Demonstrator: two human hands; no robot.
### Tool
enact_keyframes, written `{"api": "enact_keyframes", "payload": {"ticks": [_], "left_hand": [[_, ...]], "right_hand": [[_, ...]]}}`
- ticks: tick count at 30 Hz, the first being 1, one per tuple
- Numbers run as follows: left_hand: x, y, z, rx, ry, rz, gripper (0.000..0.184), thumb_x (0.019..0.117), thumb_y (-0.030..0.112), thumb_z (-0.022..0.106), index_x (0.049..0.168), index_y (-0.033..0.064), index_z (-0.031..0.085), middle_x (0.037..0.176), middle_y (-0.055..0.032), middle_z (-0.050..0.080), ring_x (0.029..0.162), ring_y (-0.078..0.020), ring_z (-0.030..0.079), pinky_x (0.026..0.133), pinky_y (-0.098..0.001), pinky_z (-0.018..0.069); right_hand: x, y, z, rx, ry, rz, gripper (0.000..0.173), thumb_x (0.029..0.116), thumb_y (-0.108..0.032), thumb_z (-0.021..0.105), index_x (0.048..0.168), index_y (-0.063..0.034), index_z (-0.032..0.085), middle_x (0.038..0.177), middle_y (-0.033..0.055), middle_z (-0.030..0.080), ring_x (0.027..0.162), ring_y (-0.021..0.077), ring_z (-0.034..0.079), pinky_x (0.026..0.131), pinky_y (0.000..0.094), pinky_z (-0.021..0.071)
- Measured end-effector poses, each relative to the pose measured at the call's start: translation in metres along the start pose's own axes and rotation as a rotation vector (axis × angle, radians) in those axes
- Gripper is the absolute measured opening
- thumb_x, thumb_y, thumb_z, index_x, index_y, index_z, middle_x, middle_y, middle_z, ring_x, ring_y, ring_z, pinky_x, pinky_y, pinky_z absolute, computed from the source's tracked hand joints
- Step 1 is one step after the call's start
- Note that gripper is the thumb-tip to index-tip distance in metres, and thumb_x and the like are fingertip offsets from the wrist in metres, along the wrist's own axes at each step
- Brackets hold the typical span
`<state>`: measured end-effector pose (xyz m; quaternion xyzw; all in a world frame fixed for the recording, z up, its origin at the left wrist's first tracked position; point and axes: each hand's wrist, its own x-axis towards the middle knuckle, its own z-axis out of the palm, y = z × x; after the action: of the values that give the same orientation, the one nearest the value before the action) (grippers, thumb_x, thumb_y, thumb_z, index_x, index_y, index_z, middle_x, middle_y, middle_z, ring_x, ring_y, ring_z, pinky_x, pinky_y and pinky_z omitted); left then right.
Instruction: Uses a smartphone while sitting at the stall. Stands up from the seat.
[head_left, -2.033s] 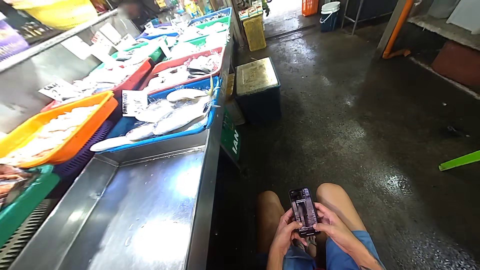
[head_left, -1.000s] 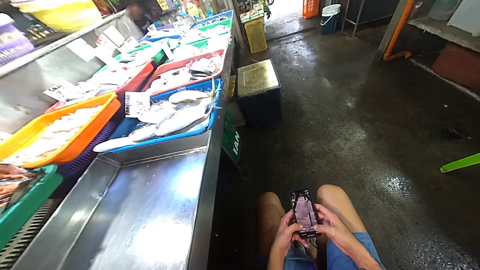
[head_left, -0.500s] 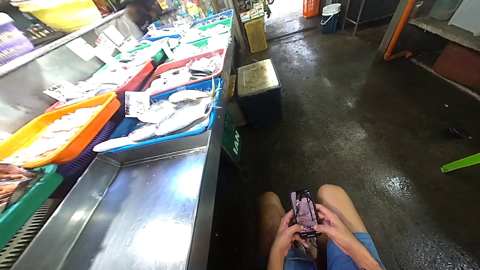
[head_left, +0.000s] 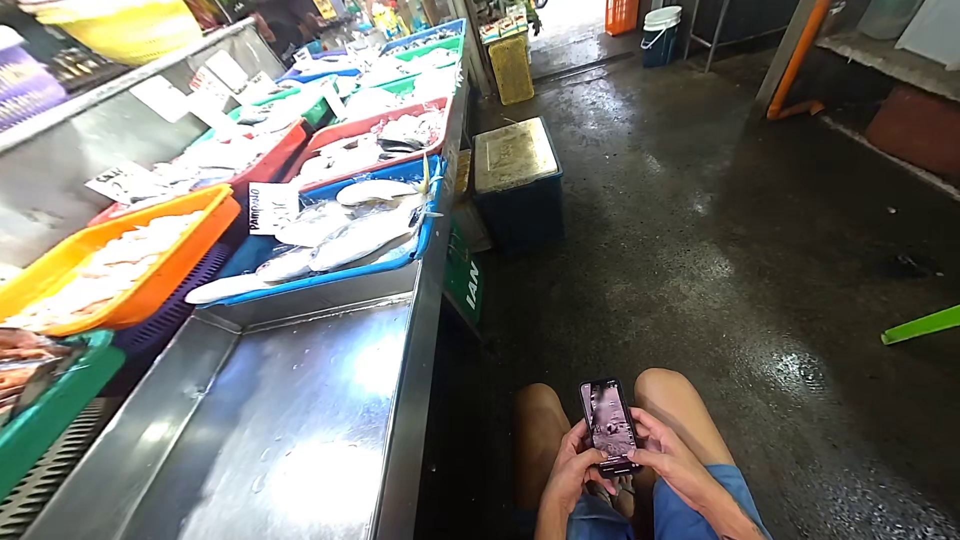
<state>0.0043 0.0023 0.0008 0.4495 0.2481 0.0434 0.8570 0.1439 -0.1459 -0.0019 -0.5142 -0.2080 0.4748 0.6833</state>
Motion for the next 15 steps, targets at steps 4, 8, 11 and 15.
{"api": "enact_keyframes", "payload": {"ticks": [4,8,11,15], "left_hand": [[-0.0002,-0.0004,-0.0009,-0.007,-0.005,0.001,0.059,0.0841,0.002,0.058,0.142,0.0029,0.046,0.115,-0.0140,0.072,0.080,-0.0251,0.075,0.054,-0.0397,0.0620],[0.0003,-0.0010,-0.0015,-0.008,0.000,0.006,0.058,0.0843,0.002,0.058,0.141,0.0030,0.047,0.114,-0.0141,0.071,0.079,-0.0251,0.074,0.053,-0.0397,0.0619],[0.0007,-0.0009,-0.0015,-0.006,-0.005,0.006,0.059,0.0835,0.002,0.059,0.142,0.0027,0.047,0.114,-0.0140,0.072,0.079,-0.0250,0.074,0.053,-0.0396,0.0617],[0.0004,-0.0005,-0.0009,-0.007,-0.004,0.005,0.061,0.0833,0.002,0.059,0.142,0.0025,0.046,0.115,-0.0142,0.071,0.080,-0.0250,0.074,0.053,-0.0395,0.0618]], "right_hand": [[0.0003,0.0001,0.0005,-0.005,0.000,0.004,0.065,0.0798,0.002,0.066,0.142,-0.0003,0.048,0.124,0.0156,0.069,0.112,0.0257,0.069,0.095,0.0410,0.0591],[0.0005,-0.0003,0.0005,-0.010,0.002,0.006,0.066,0.0794,0.002,0.067,0.143,-0.0001,0.048,0.124,0.0154,0.069,0.112,0.0250,0.069,0.095,0.0403,0.0592],[0.0005,0.0004,0.0001,-0.008,0.002,0.006,0.066,0.0796,0.001,0.067,0.143,-0.0002,0.048,0.124,0.0152,0.069,0.112,0.0251,0.069,0.095,0.0403,0.0591],[0.0008,0.0014,-0.0012,-0.009,-0.005,0.008,0.065,0.0801,0.002,0.066,0.142,-0.0002,0.048,0.124,0.0151,0.069,0.112,0.0246,0.069,0.095,0.0399,0.0589]]}}
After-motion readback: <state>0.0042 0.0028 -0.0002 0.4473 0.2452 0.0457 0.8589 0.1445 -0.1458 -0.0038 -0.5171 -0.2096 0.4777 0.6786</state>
